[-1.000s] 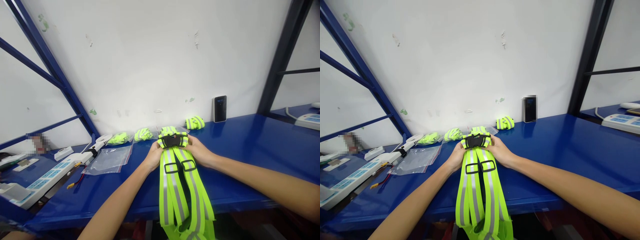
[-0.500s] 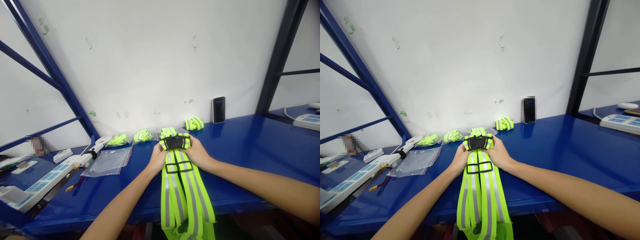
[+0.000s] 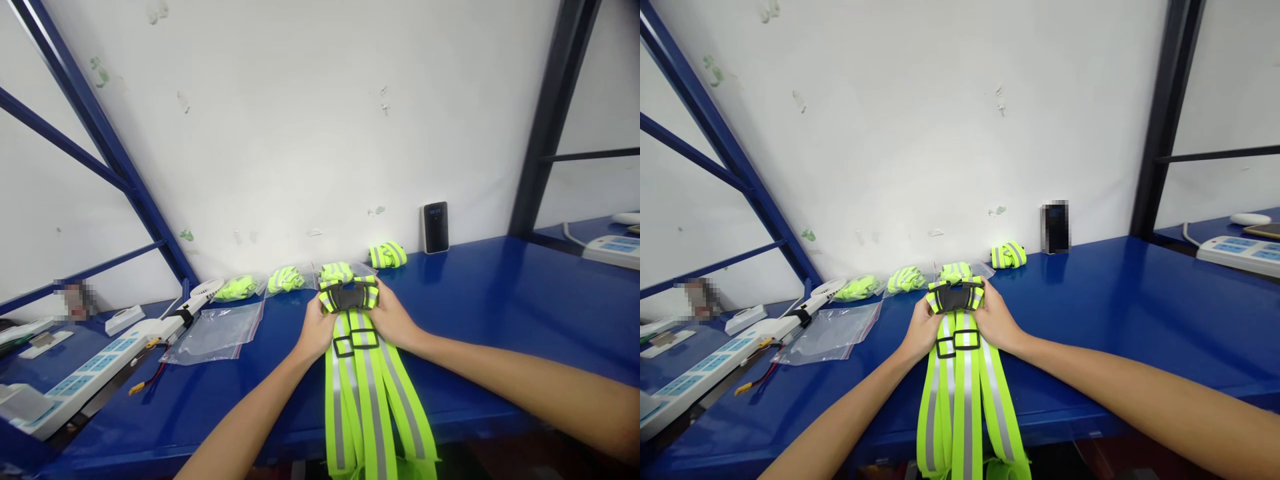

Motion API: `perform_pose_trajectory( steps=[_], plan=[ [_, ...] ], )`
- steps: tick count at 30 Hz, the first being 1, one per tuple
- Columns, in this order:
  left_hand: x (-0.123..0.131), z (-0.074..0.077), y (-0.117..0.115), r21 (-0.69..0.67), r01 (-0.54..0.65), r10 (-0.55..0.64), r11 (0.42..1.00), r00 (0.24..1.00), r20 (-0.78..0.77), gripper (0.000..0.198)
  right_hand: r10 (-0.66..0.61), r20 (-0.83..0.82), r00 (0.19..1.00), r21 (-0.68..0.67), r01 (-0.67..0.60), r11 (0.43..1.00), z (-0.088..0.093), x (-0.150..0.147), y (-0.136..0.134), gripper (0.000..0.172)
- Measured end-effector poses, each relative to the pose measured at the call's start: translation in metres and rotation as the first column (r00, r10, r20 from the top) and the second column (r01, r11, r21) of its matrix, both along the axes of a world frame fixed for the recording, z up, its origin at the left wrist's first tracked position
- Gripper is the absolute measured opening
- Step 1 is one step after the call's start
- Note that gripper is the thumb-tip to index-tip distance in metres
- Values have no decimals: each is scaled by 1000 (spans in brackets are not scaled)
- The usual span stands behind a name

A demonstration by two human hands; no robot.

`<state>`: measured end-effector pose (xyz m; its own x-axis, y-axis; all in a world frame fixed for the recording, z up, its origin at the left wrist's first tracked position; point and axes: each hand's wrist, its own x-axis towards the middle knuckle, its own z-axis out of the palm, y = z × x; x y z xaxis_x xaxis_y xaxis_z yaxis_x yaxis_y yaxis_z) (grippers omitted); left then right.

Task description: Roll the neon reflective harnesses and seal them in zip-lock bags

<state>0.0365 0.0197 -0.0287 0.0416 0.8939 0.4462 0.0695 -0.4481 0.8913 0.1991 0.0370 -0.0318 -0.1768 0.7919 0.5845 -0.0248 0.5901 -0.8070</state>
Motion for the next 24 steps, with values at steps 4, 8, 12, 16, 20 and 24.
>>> perform_pose_trajectory(
  steps=[4,8,12,16,20,24],
  plan=[
    [0,0,-2,6,4,-4,1000,1000,-8,24,-13,33,999,12,12,1000,-2,2,1,48],
    [-1,0,-2,2,-5,5,1000,1000,-10,27,36,30,999,11,-36,999,-3,3,1,52],
    [-1,1,-2,-1,15,-15,1000,1000,-6,30,77,6,997,-12,-77,997,-3,2,0,54],
    [-3,4,-4,13,42,-41,999,999,-26,32,115,7,993,-25,-115,993,0,1,-2,49],
    [-4,4,-3,20,62,-61,998,997,-43,30,133,21,991,-20,-132,991,0,1,-3,44],
    [-7,4,1,18,2,-1,1000,999,-43,31,183,27,983,-35,-182,983,0,1,-4,48]
  ],
)
